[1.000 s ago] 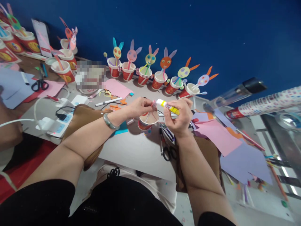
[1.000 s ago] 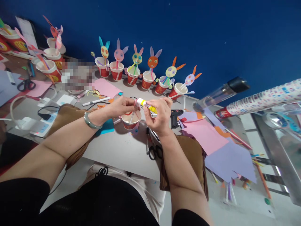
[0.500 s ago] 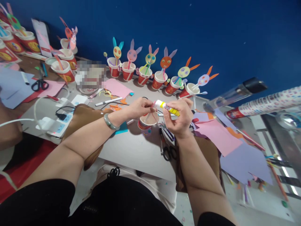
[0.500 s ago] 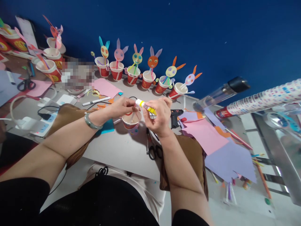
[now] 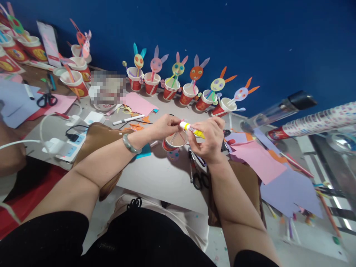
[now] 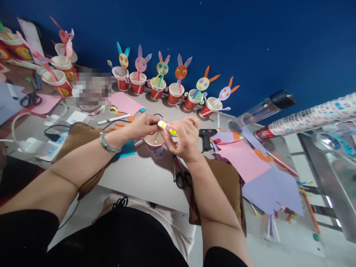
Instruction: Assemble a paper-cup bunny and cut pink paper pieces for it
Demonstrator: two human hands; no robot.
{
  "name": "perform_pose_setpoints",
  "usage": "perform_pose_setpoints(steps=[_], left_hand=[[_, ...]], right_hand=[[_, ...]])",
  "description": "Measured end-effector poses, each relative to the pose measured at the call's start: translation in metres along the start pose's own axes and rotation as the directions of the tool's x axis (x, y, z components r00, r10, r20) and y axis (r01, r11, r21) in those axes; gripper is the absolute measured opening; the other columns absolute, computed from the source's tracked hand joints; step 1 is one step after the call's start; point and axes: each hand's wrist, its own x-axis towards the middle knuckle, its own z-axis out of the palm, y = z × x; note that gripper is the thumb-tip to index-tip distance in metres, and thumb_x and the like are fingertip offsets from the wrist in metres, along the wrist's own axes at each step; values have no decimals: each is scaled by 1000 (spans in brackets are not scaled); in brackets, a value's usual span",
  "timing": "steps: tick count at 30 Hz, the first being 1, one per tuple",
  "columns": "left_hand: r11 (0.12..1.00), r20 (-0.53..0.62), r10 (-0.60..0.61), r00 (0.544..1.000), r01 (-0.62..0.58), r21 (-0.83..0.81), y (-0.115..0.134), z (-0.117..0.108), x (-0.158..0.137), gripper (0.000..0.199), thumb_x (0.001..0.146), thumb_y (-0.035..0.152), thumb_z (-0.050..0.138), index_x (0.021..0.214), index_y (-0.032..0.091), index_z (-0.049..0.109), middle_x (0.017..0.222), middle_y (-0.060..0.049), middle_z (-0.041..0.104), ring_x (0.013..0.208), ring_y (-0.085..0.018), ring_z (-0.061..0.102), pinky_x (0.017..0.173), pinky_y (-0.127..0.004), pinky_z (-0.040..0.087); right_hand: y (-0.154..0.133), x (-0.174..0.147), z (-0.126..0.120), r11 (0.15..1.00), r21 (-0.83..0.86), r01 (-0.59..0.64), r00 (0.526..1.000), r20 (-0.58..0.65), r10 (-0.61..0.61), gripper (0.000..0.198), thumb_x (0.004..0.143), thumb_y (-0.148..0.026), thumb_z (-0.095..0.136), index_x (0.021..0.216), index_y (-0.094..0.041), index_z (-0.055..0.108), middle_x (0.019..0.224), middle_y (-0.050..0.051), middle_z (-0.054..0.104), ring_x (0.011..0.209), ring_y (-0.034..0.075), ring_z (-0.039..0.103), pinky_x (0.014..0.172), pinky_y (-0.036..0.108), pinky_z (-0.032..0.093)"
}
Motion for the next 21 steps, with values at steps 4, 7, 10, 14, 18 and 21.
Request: perform_pose_setpoints(steps=[4,7,10,14,18,21], left_hand=[[1000,6,-10,1000,10,-26,2,0,0,13,77,11,56,65,15,59,56,6,44,55,-6,38,56,-24,29],[999,-12,-21,1000,21,-35,3,0,0,15,81,16,59,67,14,60,58,6,45,56,-7,38,56,-24,29],[999,-28,-36,999,35,-14,3,-1,1,15,81,16,60,67,14,61,58,6,46,56,-7,38,56,-24,29],[997,-23,-62,998,61,-44,2,-3,0,13,81,14,61,68,14,62,57,6,46,54,-5,37,55,-23,29],[985,-44,-118,992,112,-129,-4,-5,2,13,86,20,63,76,12,66,57,5,49,52,-5,40,53,-22,29],[959,-148,-174,974,134,-249,-10,-7,7,9,87,17,63,84,11,69,63,2,60,56,-6,50,56,-21,37]], right_hand=[[0,-1,1,998,-47,-32,999,-31,30,17,89,-24,63,106,-26,57,91,3,74,78,21,65,86,46,45],[0,-1,1,997,-23,-75,993,-95,72,16,90,-25,62,106,-26,57,89,4,72,76,21,64,85,46,47],[0,0,2,998,38,-46,996,-70,48,18,89,-24,63,105,-26,57,87,2,71,75,21,65,84,45,48],[1,-1,4,999,27,-42,994,-97,44,20,87,-20,67,105,-25,59,89,2,72,77,22,66,83,46,47],[11,-4,1,953,124,-276,929,-221,297,15,90,-29,69,103,-23,63,93,7,71,84,25,68,79,46,53],[28,-5,-2,814,365,-452,798,-243,552,22,90,-38,71,103,-23,63,90,5,69,76,21,68,68,39,57]])
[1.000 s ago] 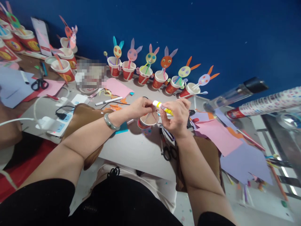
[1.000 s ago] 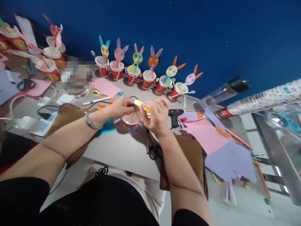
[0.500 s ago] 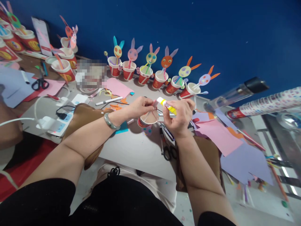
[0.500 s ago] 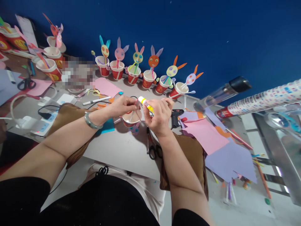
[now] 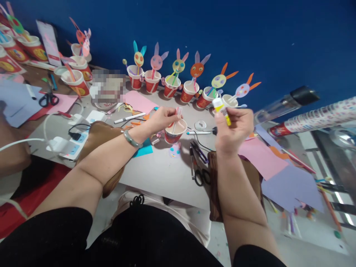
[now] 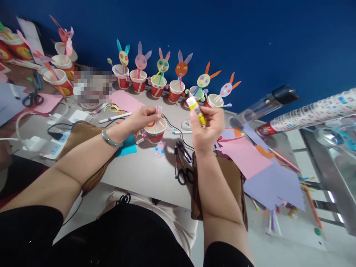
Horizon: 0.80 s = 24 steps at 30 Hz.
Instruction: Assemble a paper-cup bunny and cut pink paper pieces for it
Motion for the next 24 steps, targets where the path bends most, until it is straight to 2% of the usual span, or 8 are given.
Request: perform_pose_setpoints(steps=[2,4,7,10,13,16,20,24], left_hand=[[995,-91,11,996,-20,-94,-2,-2,5,7,87,14,62,84,11,68,71,-1,65,62,-7,56,62,-21,42],[985,-152,36,988,-61,-163,-4,-5,8,7,86,13,62,84,11,67,74,-1,67,66,-8,59,65,-21,45],[970,-175,70,982,-108,-216,-7,-8,13,9,88,15,60,86,12,68,74,0,68,70,-9,62,68,-22,48],[972,-186,88,979,-125,-199,-9,-7,14,9,88,15,61,84,12,69,76,-1,69,71,-9,61,70,-22,48],[977,-202,78,976,-115,-180,-8,-3,13,11,89,15,61,80,12,67,77,-1,68,70,-8,60,69,-22,46],[980,-206,57,977,-94,-175,-5,2,10,12,89,13,61,78,12,66,73,0,66,67,-7,58,68,-22,45],[979,-181,45,982,-80,-187,-3,3,7,12,89,11,61,79,12,67,72,0,66,68,-8,59,69,-22,46],[983,-163,60,985,-86,-163,-4,2,7,11,89,12,62,78,12,66,71,1,64,68,-8,58,67,-21,45]], right_hand=[[10,5,-5,984,155,-89,996,7,89,22,92,-41,67,106,-25,61,86,2,68,72,19,69,67,38,59],[15,6,-9,962,222,-159,984,115,136,25,93,-41,65,113,-27,61,91,1,70,80,20,72,72,41,62],[10,-5,-14,937,224,-267,948,238,213,26,92,-40,65,115,-27,64,93,1,73,81,19,74,75,40,63],[1,-24,-20,901,166,-401,888,310,339,25,90,-39,67,107,-22,67,85,2,75,79,18,75,77,38,62],[6,-38,-29,855,103,-508,835,305,459,27,81,-36,74,100,-20,62,85,4,78,78,19,76,76,35,61],[27,-42,-40,794,113,-598,786,277,553,33,71,-30,79,93,-22,55,83,2,79,76,17,75,72,32,58],[53,-45,-45,730,162,-664,740,281,611,35,64,-27,77,91,-22,57,90,3,80,83,17,75,71,30,56],[64,-56,-41,725,127,-677,722,309,620,37,64,-29,77,89,-23,51,90,3,78,82,17,74,75,31,58]])
